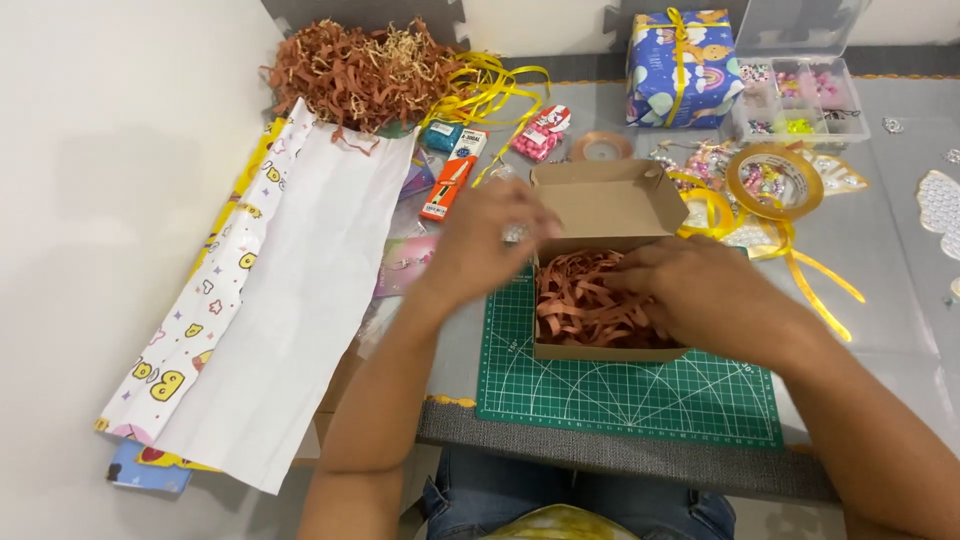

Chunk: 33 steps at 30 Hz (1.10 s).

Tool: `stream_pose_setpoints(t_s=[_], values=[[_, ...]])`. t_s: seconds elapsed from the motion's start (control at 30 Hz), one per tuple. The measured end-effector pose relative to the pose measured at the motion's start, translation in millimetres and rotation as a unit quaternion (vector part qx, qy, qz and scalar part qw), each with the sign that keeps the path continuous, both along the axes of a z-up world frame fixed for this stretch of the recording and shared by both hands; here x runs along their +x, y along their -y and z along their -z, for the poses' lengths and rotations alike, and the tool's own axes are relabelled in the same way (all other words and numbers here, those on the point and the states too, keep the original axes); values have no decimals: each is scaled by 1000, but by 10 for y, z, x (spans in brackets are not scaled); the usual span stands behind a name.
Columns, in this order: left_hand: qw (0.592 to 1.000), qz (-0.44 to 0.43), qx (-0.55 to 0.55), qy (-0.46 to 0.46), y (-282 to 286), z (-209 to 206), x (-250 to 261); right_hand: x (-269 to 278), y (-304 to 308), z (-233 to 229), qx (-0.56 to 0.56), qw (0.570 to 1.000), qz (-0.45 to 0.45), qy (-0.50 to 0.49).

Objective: Assembling a small cardboard box and filling it with shredded paper and a small gift item.

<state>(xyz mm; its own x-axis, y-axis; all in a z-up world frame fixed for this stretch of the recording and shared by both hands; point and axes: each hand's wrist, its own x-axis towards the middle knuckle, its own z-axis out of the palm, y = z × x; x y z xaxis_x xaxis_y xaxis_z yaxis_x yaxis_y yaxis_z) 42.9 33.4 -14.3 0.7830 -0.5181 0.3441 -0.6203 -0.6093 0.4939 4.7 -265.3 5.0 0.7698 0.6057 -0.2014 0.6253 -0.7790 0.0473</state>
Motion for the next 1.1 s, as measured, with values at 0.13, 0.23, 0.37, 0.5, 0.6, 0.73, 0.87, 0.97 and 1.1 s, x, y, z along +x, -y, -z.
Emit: stream_pose_setpoints(t_s=[0.13,0.23,0.37,0.5,0.6,0.73,0.87,0.97,1.1], values=[[983,-116,-143,16,-322,-112,150,-1,206,-70,123,992,11,-9],[976,-149,-156,-22,-424,-59,263,-120,234,-102,181,983,3,23],[964,-224,113,-91,-705,262,488,-307,149,-14,236,969,-50,-57],[890,-248,284,-255,-868,311,502,-309,191,427,117,988,-19,-103],[858,-250,366,-260,-918,461,541,-245,209,721,144,986,-76,23],[858,-240,382,-246,-851,438,550,-215,186,777,167,980,-87,65],[861,-239,381,-237,-824,398,586,-284,87,549,264,956,-61,113],[863,-228,387,-231,-814,336,549,-359,9,388,321,928,-62,178],[904,-220,305,-202,-962,351,507,-383,-85,338,363,911,-60,186]])
